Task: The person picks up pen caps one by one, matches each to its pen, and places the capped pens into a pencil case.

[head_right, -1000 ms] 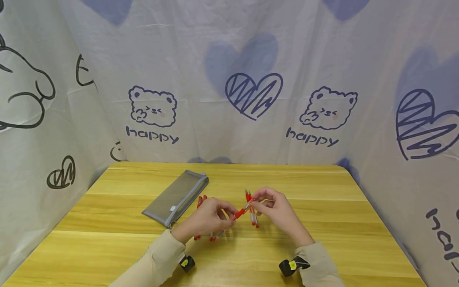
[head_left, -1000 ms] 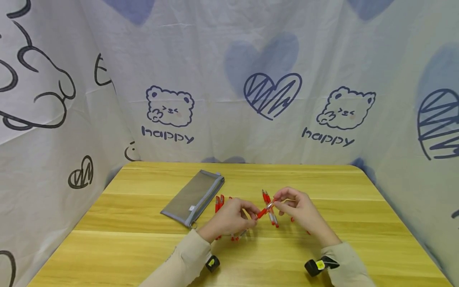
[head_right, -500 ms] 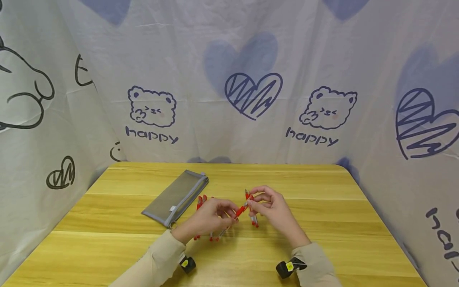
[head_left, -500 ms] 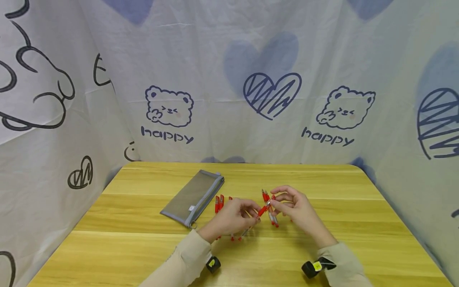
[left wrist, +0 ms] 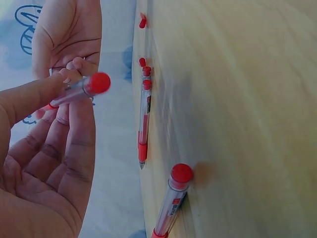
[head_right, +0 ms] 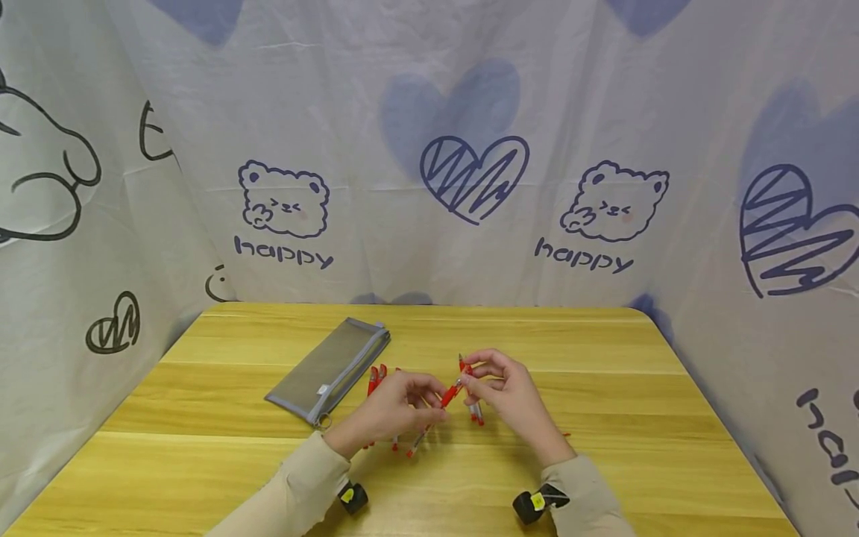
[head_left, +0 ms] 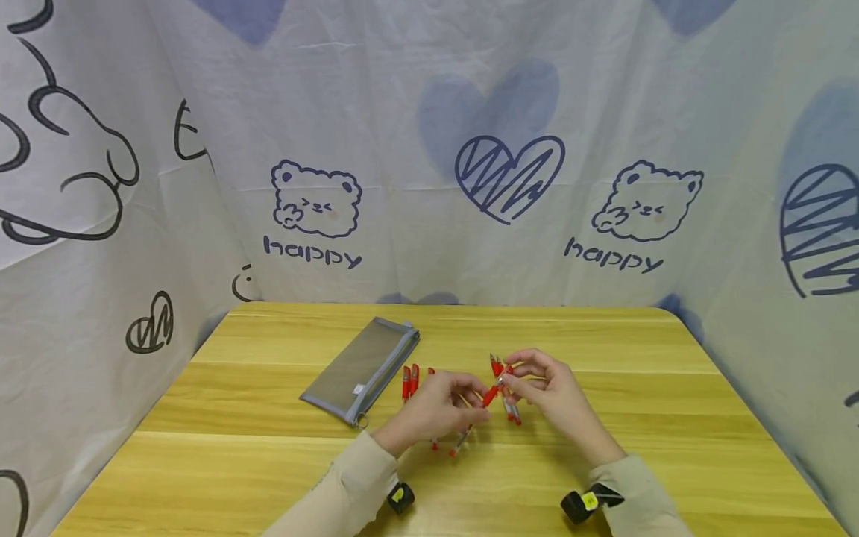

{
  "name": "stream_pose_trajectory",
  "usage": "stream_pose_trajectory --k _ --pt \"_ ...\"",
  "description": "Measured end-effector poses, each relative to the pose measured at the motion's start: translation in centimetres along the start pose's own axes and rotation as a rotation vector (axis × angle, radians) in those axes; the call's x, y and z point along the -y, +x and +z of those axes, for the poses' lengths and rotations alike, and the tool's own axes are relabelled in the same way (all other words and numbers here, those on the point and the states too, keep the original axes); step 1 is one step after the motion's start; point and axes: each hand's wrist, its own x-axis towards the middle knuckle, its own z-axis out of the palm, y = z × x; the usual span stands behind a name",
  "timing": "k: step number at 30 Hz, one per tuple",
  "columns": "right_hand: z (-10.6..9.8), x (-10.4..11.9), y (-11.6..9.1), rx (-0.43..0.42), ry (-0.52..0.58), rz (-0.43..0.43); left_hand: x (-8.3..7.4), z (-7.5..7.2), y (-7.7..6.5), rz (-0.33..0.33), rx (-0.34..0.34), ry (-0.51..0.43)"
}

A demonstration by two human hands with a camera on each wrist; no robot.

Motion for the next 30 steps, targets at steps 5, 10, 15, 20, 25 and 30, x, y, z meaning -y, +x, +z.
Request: stream_pose_trajectory --k 5,10,15,20,25,30 --pt "0.2 0.0 0.0 -0.019 -0.003 -0.004 0.1 0.2 0.1 0.012 -0.006 -0.006" --pt "0.2 0.2 -0.2 -0.040 0.014 -0.004 0.1 0.5 0.2 0.038 -0.019 0.006" --pt "0.2 0.2 -0.3 -0.055 0.019 0.000 0.1 0.7 0.2 0.051 -0.057 0.040" --pt "0.3 0.3 -0.4 -0.081 -0.011 0.007 0.1 0.8 0.2 0.088 -0.090 0.075" --pt "0.4 0.2 -0.2 -0.091 -0.021 0.016 0.1 1.0 0.2 0.095 -0.110 0.075" --pt "0.4 0.2 -0.1 -0.082 0.013 0.021 0.0 1.2 0.1 0.083 -0.124 0.040"
